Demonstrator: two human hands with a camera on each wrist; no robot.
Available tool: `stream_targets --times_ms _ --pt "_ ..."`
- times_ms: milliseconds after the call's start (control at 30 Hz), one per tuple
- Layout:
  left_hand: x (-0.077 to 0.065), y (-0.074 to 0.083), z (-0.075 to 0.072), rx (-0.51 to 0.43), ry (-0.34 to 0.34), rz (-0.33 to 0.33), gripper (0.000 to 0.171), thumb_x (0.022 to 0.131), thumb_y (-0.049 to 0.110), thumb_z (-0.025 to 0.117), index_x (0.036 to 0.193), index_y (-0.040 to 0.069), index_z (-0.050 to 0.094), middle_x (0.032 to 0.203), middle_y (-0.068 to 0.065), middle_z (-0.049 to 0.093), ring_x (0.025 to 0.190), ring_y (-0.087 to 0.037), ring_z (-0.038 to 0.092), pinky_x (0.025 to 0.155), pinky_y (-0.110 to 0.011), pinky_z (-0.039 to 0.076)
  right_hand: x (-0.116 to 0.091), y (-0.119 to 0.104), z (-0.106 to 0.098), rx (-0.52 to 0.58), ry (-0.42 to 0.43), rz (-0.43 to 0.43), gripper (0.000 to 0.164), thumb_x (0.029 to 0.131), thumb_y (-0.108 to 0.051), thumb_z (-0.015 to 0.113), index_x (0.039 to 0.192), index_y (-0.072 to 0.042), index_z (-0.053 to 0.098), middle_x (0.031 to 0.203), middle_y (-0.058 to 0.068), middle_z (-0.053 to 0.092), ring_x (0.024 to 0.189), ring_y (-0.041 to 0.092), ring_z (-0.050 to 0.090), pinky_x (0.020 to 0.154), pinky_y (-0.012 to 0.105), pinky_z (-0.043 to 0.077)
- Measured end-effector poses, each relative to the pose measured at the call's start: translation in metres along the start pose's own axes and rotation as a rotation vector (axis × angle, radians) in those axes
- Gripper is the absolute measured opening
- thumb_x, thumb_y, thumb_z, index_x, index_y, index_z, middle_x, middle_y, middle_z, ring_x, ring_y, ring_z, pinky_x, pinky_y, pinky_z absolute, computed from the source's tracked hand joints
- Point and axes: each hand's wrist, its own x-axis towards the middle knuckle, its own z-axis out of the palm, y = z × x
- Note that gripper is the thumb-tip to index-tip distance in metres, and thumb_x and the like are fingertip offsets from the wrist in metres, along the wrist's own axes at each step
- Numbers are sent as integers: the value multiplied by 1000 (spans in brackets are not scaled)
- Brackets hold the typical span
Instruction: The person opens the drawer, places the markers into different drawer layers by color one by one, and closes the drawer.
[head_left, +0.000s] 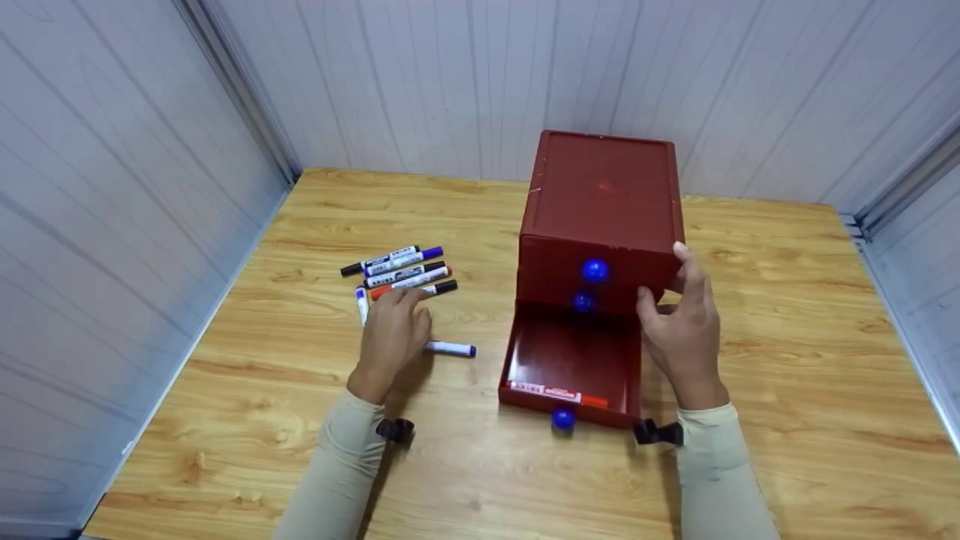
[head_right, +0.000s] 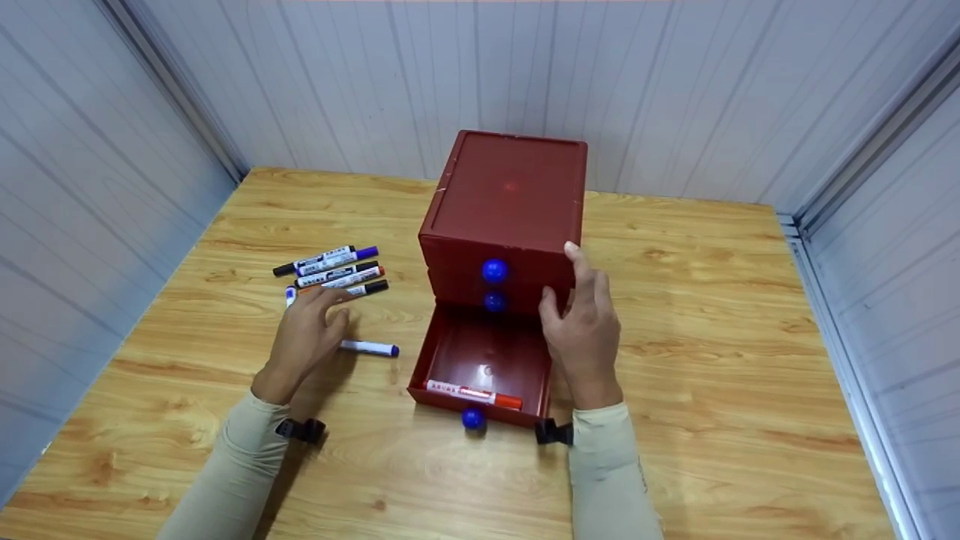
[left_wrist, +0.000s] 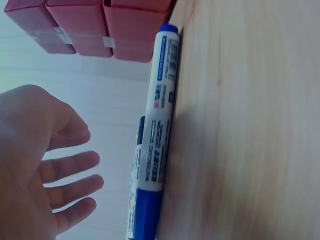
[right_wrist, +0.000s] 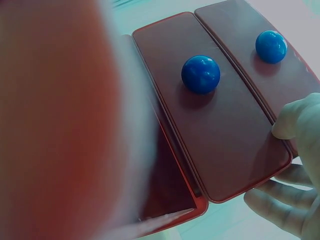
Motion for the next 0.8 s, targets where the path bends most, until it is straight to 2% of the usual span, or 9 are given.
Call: stream_targets --times_ms 133,233,433,667,800 --pt "2 -8 -4 10 15 -40 19 81 0 68 99 -1 73 93 -16 68 87 -38 64 74 -51 50 -1 -1 0 0 -4 2 69 91 -7 69 150 -20 34 118 19 57 94 30 66 72 3 43" --pt "5 -14 -8 31 16 -95 15 82 0 68 95 -1 75 92 -16 70 87 -37 65 74 -50 50 -2 -2 -1 1 -3 12 70 91 -5 69 150 -20 34 118 19 57 94 31 66 73 3 42" --pt "11 -22 -14 56 -19 -190 14 86 4 66 93 0 77 96 -15 74 90 -36 67 79 -50 51 -2 -2 0 6 7 27 71 89 -5 71 149 -19 35 117 19 58 94 33 65 73 2 41" --pt "9 -29 -12 115 -86 -208 16 88 5 64 94 2 78 102 -13 74 93 -36 67 76 -51 52 -1 -2 0 3 -5 35 71 90 -6 70 150 -21 34 121 19 57 96 34 66 73 2 41" --pt "8 -33 -13 116 -112 -216 18 88 4 64 99 3 78 106 -12 73 98 -36 67 78 -51 52 -1 -2 0 7 2 27 70 90 -5 70 149 -21 35 119 18 58 94 32 66 72 3 42"
